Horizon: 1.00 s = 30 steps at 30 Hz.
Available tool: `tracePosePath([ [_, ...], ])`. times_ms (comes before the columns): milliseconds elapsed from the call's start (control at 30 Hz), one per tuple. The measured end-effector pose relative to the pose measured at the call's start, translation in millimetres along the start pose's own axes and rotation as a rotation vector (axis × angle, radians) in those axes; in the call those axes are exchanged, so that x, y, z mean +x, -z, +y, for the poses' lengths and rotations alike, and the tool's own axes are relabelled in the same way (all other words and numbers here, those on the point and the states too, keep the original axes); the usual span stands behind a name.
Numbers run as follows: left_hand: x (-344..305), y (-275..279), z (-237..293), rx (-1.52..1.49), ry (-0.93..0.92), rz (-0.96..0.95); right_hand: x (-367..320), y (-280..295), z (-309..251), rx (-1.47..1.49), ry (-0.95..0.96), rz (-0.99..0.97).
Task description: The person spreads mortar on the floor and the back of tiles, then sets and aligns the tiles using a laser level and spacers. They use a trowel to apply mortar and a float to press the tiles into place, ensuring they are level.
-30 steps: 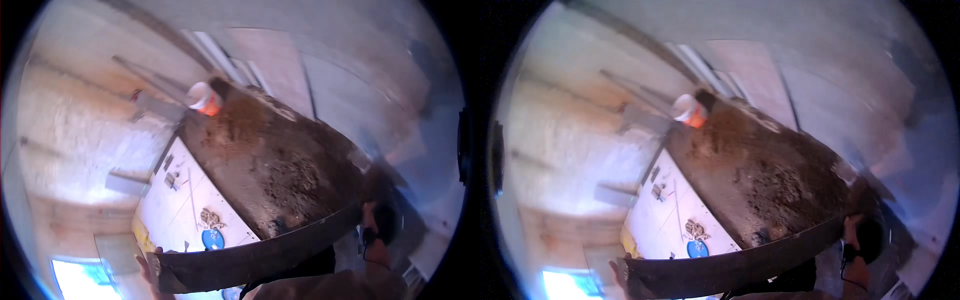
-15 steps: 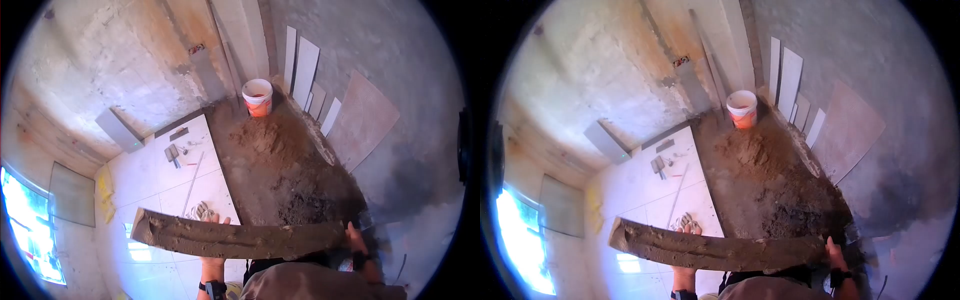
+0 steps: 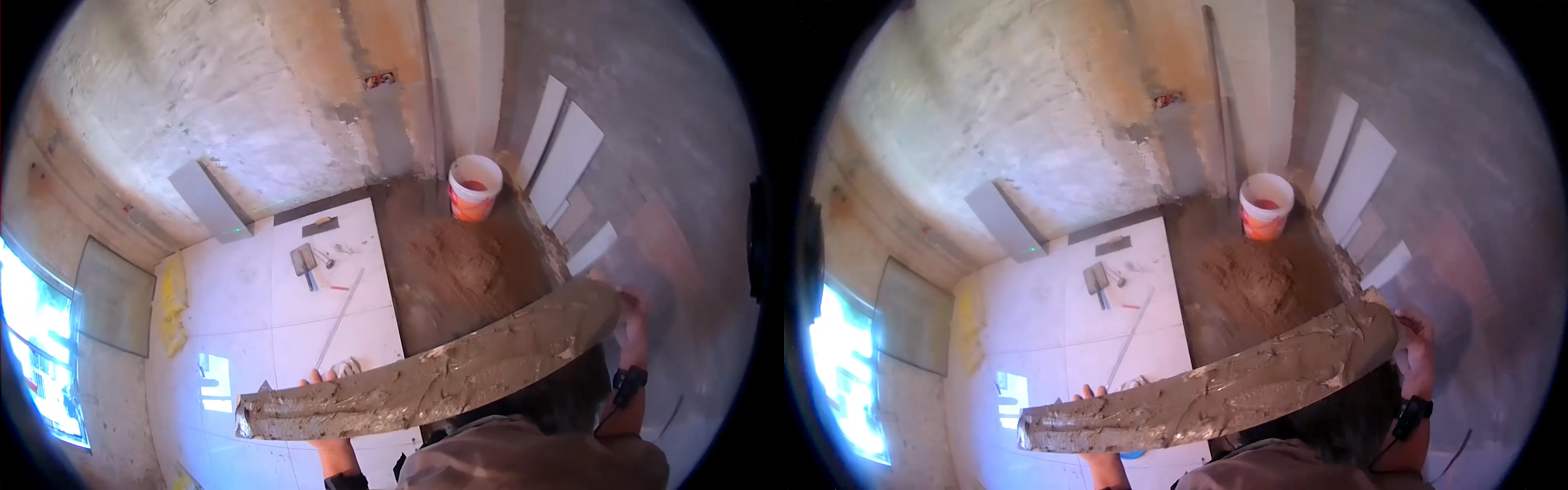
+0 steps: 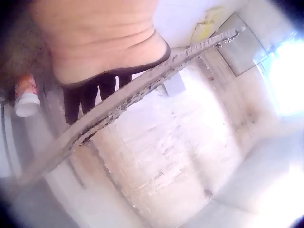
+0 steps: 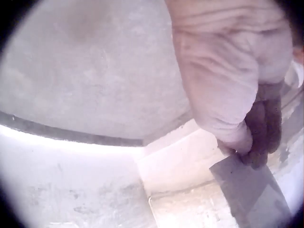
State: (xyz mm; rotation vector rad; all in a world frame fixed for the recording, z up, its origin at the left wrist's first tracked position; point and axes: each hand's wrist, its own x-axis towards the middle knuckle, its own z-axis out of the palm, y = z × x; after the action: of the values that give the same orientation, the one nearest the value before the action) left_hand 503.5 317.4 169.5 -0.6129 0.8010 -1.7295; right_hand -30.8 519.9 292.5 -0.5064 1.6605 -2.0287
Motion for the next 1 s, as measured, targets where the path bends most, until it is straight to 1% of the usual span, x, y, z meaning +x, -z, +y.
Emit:
tracePosePath([
  [33,10,-4,-1,-0.259,-0.059,0.013,29,-11,8,0.045,0.021,-0.084],
  [67,27,-9,1,-0.249,-0.088,-0.008,56,-33,18,0.006,0.113,-0.093],
  [133,60,-19,6,-0.231,-0.148,-0.049,94,-104,23,-0.072,0.274,-0.103],
  [167,73,-15,7,-0.187,-0.204,-0.095,126,-127,33,-0.096,0.311,-0.15],
  [200,92,-22,4,0.139,-0.182,-0.125,156,-154,40,-0.127,0.34,-0.182],
  [267,130,-35,-1,0.835,-0.196,-0.205,211,-207,48,-0.206,0.384,-0.251],
  [333,169,-45,11,1.951,-0.253,-0.359,262,-256,44,-0.26,0.473,-0.349],
  [367,187,-49,11,1.861,-0.193,-0.449,285,-280,40,-0.27,0.524,-0.402],
  [400,196,-42,12,1.834,-0.269,-0.417,303,-295,40,-0.246,0.588,-0.454],
  [467,231,-41,18,1.782,-0.403,-0.329,346,-344,36,-0.221,0.704,-0.536],
  [567,291,-42,29,1.705,-0.562,-0.168,398,-410,29,-0.195,0.878,-0.607],
  [600,317,-40,31,1.823,-0.576,-0.226,415,-424,30,-0.213,0.924,-0.592],
  [633,336,-32,23,1.936,-0.589,-0.292,422,-425,31,-0.229,0.978,-0.576],
  [667,379,-34,18,2.051,-0.599,-0.353,443,-446,34,-0.248,1.025,-0.56],
  [700,417,-30,17,1.972,-0.537,-0.339,459,-451,41,-0.27,1.098,-0.543],
  [733,450,-23,13,1.886,-0.49,-0.313,477,-466,38,-0.254,1.113,-0.551],
  [767,468,-18,8,1.808,-0.437,-0.258,486,-474,36,-0.249,1.101,-0.562],
  [800,492,-4,14,1.953,-0.682,-0.082,495,-480,35,-0.246,1.085,-0.564],
  [867,546,-6,5,1.501,-0.589,0.155,519,-496,34,-0.194,1.03,-0.57],
  [933,596,3,8,1.514,-0.547,0.146,547,-511,33,-0.19,0.995,-0.548],
  [967,619,9,12,1.518,-0.533,0.141,563,-520,35,-0.24,1.001,-0.533],
  [1000,645,11,17,1.491,-0.505,0.177,579,-538,38,-0.225,0.984,-0.534],
])
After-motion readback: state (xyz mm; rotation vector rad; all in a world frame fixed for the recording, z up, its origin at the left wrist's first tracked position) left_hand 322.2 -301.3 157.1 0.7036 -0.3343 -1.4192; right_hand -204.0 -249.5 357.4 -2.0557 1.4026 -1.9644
